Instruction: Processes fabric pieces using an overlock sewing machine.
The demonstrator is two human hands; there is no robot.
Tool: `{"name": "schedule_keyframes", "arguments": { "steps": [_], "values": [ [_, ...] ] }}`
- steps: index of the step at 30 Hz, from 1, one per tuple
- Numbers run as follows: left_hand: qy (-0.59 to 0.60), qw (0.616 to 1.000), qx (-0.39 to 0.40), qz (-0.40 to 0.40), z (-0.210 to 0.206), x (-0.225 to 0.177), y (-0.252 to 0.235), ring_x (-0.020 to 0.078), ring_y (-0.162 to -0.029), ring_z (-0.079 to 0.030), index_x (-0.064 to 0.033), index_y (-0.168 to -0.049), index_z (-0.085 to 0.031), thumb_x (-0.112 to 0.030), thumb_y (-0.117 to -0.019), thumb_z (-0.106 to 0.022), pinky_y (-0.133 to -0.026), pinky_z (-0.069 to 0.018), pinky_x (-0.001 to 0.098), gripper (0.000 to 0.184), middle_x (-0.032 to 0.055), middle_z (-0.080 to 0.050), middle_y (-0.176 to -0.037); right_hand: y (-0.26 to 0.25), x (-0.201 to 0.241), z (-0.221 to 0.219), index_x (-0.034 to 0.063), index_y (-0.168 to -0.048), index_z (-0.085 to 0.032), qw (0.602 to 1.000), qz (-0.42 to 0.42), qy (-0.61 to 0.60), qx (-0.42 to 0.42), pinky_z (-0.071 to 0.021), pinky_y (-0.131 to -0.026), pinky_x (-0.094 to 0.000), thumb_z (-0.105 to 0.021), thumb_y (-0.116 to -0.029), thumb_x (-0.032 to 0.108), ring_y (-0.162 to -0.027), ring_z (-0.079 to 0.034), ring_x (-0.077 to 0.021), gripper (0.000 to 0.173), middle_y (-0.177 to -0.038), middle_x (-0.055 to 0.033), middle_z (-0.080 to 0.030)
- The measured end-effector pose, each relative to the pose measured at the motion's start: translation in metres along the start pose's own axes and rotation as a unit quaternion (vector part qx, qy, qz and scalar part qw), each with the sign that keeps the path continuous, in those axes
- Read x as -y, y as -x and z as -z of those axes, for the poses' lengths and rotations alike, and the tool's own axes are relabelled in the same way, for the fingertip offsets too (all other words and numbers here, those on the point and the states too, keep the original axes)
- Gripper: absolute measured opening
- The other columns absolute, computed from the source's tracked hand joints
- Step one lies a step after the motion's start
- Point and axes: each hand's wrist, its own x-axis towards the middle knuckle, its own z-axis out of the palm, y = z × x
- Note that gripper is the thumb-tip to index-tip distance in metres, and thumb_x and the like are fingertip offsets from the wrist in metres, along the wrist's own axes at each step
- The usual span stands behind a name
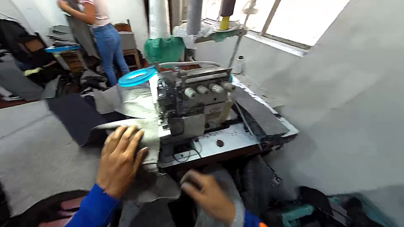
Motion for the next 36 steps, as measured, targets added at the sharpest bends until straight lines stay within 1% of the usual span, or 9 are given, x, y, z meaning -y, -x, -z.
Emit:
{"name": "schedule_keyframes", "arguments": {
  "steps": [2,4,6,9,14,21,26,29,36],
  "values": [
    [0.036,0.998,-0.003,0.045,-0.009,-0.014,0.004,0.0478,-0.138,-0.049,0.0025,-0.133,-0.064,-0.047,-0.1012,-0.046,-0.113,-0.0382,0.0644,0.061,0.0228,-0.058,-0.144,0.001,-0.021,0.075,-0.0001,-0.112,-0.072,0.968,-0.013,0.209,-0.14,-0.0601,-0.079,-0.0453,-0.057,-0.1001,0.016,-0.088,-0.073,-0.0275,0.025,-0.096,-0.0147,-0.074],
    [0.036,0.997,0.013,0.066,-0.005,-0.02,-0.005,0.0521,-0.13,-0.056,0.0059,-0.131,-0.064,-0.048,-0.0997,-0.048,-0.104,-0.0444,0.0666,0.064,0.0272,-0.061,-0.138,0.005,-0.043,0.143,-0.0028,-0.122,-0.068,0.907,-0.084,0.367,-0.191,-0.0547,-0.088,-0.06,-0.06,-0.0982,0.007,-0.102,-0.068,-0.0448,0.027,-0.11,-0.0252,-0.07],
    [0.035,0.998,0.036,0.049,0.003,-0.009,-0.024,0.0539,-0.107,-0.066,0.0066,-0.113,-0.07,-0.049,-0.0993,-0.052,-0.086,-0.0513,0.0689,0.06,0.0302,-0.069,-0.113,0.002,-0.053,0.188,-0.005,-0.129,-0.063,0.871,-0.191,0.421,-0.168,-0.0487,-0.093,-0.0669,-0.063,-0.0971,0.003,-0.114,-0.059,-0.0538,0.033,-0.121,-0.0316,-0.063],
    [0.065,0.998,0.02,0.01,-0.015,0.017,-0.052,0.0423,-0.076,-0.065,-0.0007,-0.091,-0.069,-0.06,-0.0921,-0.05,-0.063,-0.0505,0.06,0.062,0.0179,-0.065,-0.082,-0.008,-0.062,0.211,-0.0054,-0.122,-0.064,0.858,-0.232,0.446,-0.106,-0.0514,-0.091,-0.0639,-0.063,-0.0975,0.002,-0.112,-0.062,-0.0504,0.026,-0.119,-0.0293,-0.064],
    [0.084,0.996,-0.005,-0.016,-0.028,0.019,-0.057,0.0466,-0.105,-0.064,-0.0083,-0.116,-0.074,-0.068,-0.0947,-0.039,-0.085,-0.0433,0.0663,0.072,0.0207,-0.069,-0.113,-0.016,-0.062,0.229,-0.0061,-0.11,-0.067,0.865,-0.18,0.467,0.007,-0.0513,-0.094,-0.06,-0.064,-0.0965,0.002,-0.111,-0.063,-0.0455,0.016,-0.114,-0.0262,-0.066],
    [0.145,0.988,0.026,-0.041,-0.026,0.026,-0.064,0.0275,-0.083,-0.063,-0.0108,-0.094,-0.073,-0.053,-0.0913,-0.057,-0.088,-0.0407,0.0584,0.046,0.004,-0.066,-0.081,-0.042,-0.049,0.248,-0.0064,-0.102,-0.064,0.877,-0.142,0.458,0.017,-0.0533,-0.085,-0.0573,-0.067,-0.0931,0.003,-0.1,-0.065,-0.0407,0.013,-0.111,-0.024,-0.062],
    [0.156,0.987,0.024,-0.024,-0.029,0.029,-0.061,0.0249,-0.088,-0.063,-0.0131,-0.099,-0.075,-0.056,-0.0917,-0.054,-0.085,-0.0461,0.0523,0.048,0.0012,-0.067,-0.085,-0.028,-0.043,0.239,-0.0025,-0.12,-0.066,0.842,-0.243,0.478,0.058,-0.0524,-0.089,-0.0629,-0.067,-0.0963,0.008,-0.105,-0.066,-0.0447,0.026,-0.118,-0.0246,-0.065],
    [0.149,0.988,0.015,-0.022,-0.03,0.028,-0.061,0.0256,-0.085,-0.063,-0.0123,-0.098,-0.075,-0.055,-0.0923,-0.053,-0.082,-0.0456,0.0514,0.048,0.0024,-0.067,-0.084,-0.023,-0.046,0.237,-0.0024,-0.117,-0.063,0.829,-0.264,0.484,0.096,-0.0526,-0.089,-0.0594,-0.061,-0.1003,0.008,-0.104,-0.067,-0.0417,0.02,-0.113,-0.0228,-0.066],
    [0.14,0.99,0.022,-0.02,-0.031,0.029,-0.062,0.0262,-0.086,-0.063,-0.0125,-0.098,-0.075,-0.053,-0.0942,-0.051,-0.083,-0.0464,0.0525,0.047,0.0026,-0.067,-0.084,-0.038,-0.052,0.269,-0.0014,-0.106,-0.065,0.897,-0.193,0.374,0.138,-0.0507,-0.089,-0.0521,-0.063,-0.0981,0.004,-0.096,-0.064,-0.0321,0.01,-0.103,-0.017,-0.064]
  ]
}}
